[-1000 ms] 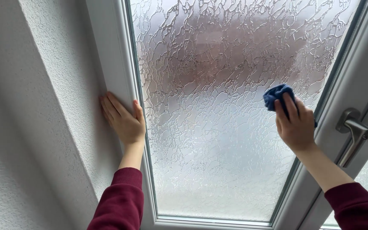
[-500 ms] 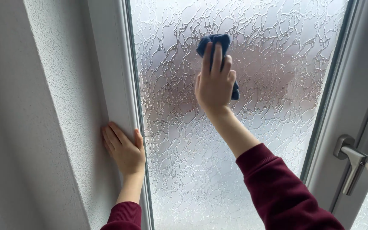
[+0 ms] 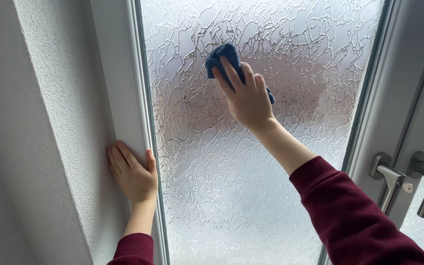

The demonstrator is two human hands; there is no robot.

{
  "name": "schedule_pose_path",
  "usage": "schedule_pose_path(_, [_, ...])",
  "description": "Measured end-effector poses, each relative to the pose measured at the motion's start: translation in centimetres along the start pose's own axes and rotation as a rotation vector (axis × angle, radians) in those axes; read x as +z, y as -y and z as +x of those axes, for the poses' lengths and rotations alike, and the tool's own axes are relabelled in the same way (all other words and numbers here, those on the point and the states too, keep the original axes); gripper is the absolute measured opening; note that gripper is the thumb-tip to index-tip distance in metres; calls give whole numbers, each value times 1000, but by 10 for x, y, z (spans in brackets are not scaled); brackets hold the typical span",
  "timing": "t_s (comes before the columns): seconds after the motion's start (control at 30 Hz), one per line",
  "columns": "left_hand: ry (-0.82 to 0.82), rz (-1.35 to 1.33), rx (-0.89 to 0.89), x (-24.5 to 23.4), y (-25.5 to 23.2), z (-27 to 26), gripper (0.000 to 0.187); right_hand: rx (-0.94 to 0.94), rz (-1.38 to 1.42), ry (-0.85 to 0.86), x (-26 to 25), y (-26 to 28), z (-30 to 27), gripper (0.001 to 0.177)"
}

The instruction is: Cleaning a frosted glass window pane using a blue cloth.

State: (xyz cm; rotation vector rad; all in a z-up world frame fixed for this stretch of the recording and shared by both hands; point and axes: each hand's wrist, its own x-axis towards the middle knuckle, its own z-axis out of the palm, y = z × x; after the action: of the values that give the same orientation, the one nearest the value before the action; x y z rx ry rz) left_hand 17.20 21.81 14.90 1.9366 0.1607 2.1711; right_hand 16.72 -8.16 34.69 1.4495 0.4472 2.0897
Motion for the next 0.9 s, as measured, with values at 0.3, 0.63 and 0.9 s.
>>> schedule_pose_path(0.3, [25, -33, -4, -6, -2, 2, 72, 428, -254, -22, -68, -125, -133, 48])
schedule_pose_path(0.63, [-9, -15, -5, -3, -3, 1, 71, 743, -85, 3, -63, 31, -91, 52])
schedule_pose_path(0.9, [-40, -32, 7, -7, -6, 4, 71, 297, 252, -4, -70, 216, -20, 48])
